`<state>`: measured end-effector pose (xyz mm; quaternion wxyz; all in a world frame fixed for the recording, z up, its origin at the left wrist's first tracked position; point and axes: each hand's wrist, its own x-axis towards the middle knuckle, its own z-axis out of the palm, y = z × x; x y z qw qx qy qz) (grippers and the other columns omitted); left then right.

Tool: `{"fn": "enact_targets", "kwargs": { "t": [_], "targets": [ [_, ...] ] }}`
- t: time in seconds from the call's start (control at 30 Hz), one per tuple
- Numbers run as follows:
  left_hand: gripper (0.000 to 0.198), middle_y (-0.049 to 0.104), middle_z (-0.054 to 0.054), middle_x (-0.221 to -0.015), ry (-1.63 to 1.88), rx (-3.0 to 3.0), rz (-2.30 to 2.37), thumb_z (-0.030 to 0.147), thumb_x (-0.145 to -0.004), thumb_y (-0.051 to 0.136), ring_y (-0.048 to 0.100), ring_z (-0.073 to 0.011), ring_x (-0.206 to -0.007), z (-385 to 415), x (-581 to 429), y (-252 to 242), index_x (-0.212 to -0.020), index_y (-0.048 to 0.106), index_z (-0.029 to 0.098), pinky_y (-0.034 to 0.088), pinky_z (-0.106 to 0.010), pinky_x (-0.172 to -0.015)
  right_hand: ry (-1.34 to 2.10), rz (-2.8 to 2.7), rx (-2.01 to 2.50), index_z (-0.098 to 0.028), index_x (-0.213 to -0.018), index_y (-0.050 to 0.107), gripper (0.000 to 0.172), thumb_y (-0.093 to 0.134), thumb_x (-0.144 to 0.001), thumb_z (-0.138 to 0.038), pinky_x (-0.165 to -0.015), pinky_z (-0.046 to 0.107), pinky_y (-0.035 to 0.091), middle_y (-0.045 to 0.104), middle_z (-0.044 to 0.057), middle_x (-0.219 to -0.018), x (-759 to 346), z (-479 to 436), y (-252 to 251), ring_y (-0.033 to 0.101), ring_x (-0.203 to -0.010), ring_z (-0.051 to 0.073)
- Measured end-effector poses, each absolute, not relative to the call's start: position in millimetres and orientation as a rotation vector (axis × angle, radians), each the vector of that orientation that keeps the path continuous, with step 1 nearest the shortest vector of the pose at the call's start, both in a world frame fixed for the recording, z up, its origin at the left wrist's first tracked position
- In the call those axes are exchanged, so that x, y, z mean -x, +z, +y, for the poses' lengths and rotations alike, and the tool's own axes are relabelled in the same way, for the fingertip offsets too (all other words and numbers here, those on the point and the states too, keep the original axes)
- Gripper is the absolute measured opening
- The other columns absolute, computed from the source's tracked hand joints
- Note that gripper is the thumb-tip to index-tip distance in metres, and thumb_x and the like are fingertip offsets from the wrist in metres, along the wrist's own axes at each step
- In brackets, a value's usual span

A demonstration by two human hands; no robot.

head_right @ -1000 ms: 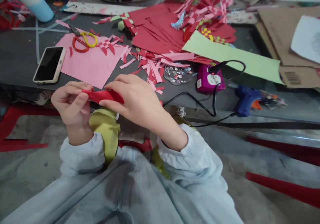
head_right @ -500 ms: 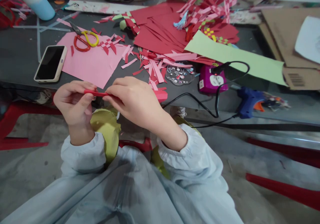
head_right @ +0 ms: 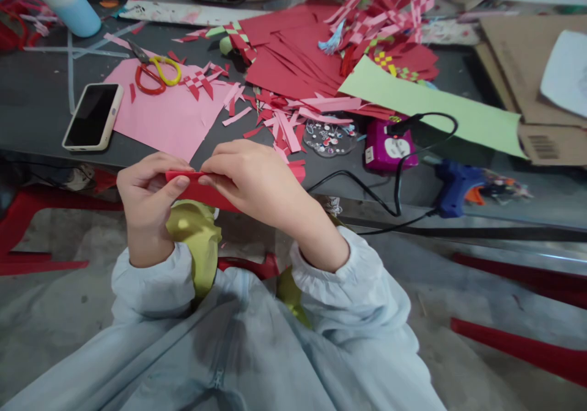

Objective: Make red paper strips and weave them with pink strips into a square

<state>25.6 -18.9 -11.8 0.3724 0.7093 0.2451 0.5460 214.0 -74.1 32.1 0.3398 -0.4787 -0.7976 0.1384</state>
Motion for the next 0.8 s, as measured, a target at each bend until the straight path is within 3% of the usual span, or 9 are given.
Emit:
{"fn": "enact_targets", "kwargs": {
  "t": [0.33,0.57,0.8],
  "targets": [
    [0.009,0.071,0.0,-0.074,1.468,-1.836,0.656,0.035,-0.077,0.081,0.067,-0.0141,-0.071,-17.6,-25.2,-13.3,-0.083,0.079,0.03,0.055,-0.03,-0.065,0.352,-2.085,1.229,-0.018,-0.09,0.073,0.023,0.053,-0.096,-0.028,-0.068,0.027,0.041,0.068,0.006,-0.084,-215.0,-73.6,28.3,0.058,-0.078,0.016],
    [0.013,0.074,0.002,-0.075,1.513,-1.777,0.528,0.025,-0.074,0.084,0.068,-0.0127,-0.07,-15.7,-26.8,-14.3,-0.083,0.08,0.034,0.056,-0.027,-0.064,0.362,-2.068,1.219,-0.016,-0.089,0.073,0.02,0.055,-0.094,-0.023,-0.069,0.028,0.041,0.068,0.007,-0.084,-213.6,-72.4,27.3,0.058,-0.08,0.017],
    [0.027,0.077,-0.001,-0.087,1.355,-1.648,0.719,0.026,-0.07,0.087,0.069,-0.0126,-0.071,-21.0,-26.4,-14.1,-0.095,0.079,0.03,0.058,-0.027,-0.065,0.604,-1.957,1.23,-0.016,-0.088,0.073,0.02,0.057,-0.091,-0.029,-0.066,0.026,0.039,0.068,0.004,-0.079,-219.4,-65.6,21.8,0.055,-0.071,0.013]
  ]
}}
